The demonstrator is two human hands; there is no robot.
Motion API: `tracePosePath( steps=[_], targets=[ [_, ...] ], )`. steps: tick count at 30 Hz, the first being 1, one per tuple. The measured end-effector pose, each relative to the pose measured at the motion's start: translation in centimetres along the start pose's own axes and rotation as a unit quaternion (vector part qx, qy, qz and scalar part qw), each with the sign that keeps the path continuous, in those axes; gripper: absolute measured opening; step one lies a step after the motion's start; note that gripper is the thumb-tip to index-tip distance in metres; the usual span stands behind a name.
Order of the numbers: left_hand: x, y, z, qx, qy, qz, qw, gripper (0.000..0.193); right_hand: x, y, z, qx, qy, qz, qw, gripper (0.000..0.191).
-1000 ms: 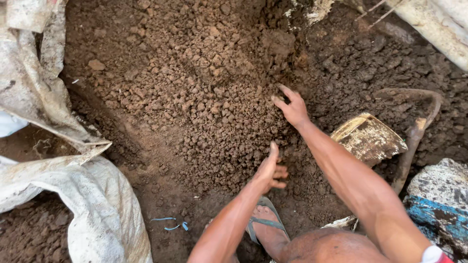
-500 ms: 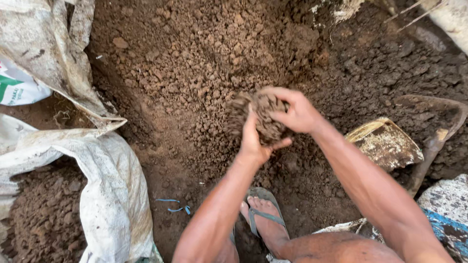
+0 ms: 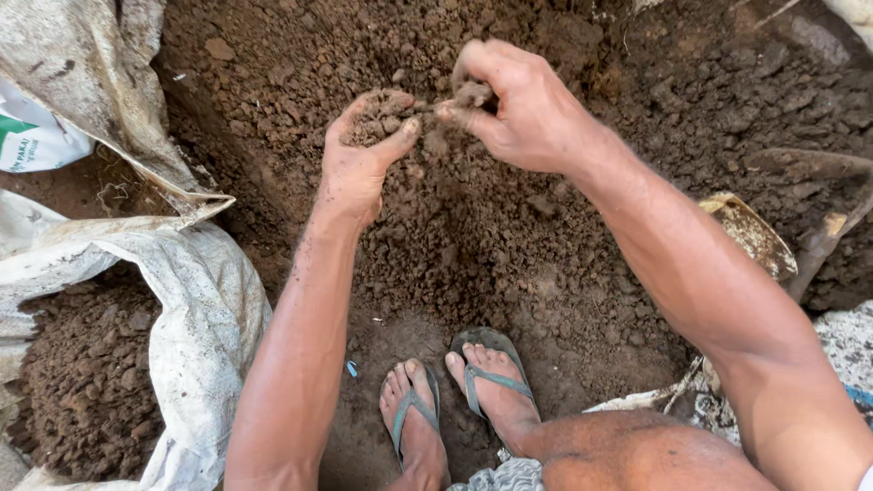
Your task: The person uses a hoe to break up soil and a small scoop to transfer it into a large white sack. They repeatedly scoop soil from a pile and pour it into the sack, occasionally using their hands to break up clumps.
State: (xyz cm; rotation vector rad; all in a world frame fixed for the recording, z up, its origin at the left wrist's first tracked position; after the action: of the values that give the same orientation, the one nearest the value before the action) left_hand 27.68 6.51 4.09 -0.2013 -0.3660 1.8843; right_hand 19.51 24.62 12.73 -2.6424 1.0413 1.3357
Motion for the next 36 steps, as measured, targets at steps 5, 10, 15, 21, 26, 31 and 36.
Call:
tracePosePath(
  steps=[5,10,15,21,26,31,36],
  targets=[
    [0.3,0.4,-0.6,0.05,0.115,-0.017,0.992,0.082,0.5,-0.5,0.0,0.082,0.091,-0.055,0.991,0.033],
    [0.9,0.0,-0.7,0.003,0.23,-0.043,0.972,0.084,0.1,-0.9,0.0,0.116,0.069,-0.03,0.99,0.043],
    [0.5,-0.1,-0.2,-0.02,0.318,-0.024,0.948,0.076,-2.3,-2.1,0.0,-0.043,0.018,0.065,0.997,0.016],
    [0.4,-0.1,-0.4,0.031,0.122,-0.076,0.989,0.038,-3.4,-4.6,4.1,0.15,0.032,0.154,0.976,0.012],
    [-1.0,-0.5,-1.1,0.032,0.231,-0.018,0.972,0.029,-2.7,-7.4,5.3,0.051,0.119,0.273,0.953,0.028],
    [-1.3,-1.3,-2.1,0.062,0.356,0.01,0.933,0.038,7.4,-13.1,9.6,0.245,-0.263,-0.249,0.899,0.08],
    [-1.4,-0.9,-5.4,-0.078,0.275,0.007,0.958,0.033,12.1,-16.0,8.9,0.158,-0.171,-0.189,0.954,0.053]
  ],
)
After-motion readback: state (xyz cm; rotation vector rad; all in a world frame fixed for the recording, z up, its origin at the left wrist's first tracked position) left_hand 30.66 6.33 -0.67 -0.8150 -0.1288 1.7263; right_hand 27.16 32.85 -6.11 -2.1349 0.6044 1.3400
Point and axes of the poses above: each hand's wrist, its own y-axis towards the middle knuckle, its own x-axis out of the palm, z = x × y, the point moved 6 cm from there along y, towards the middle knuckle, and after that the axes turned 11 degrees about y, right-handed, at the moved point
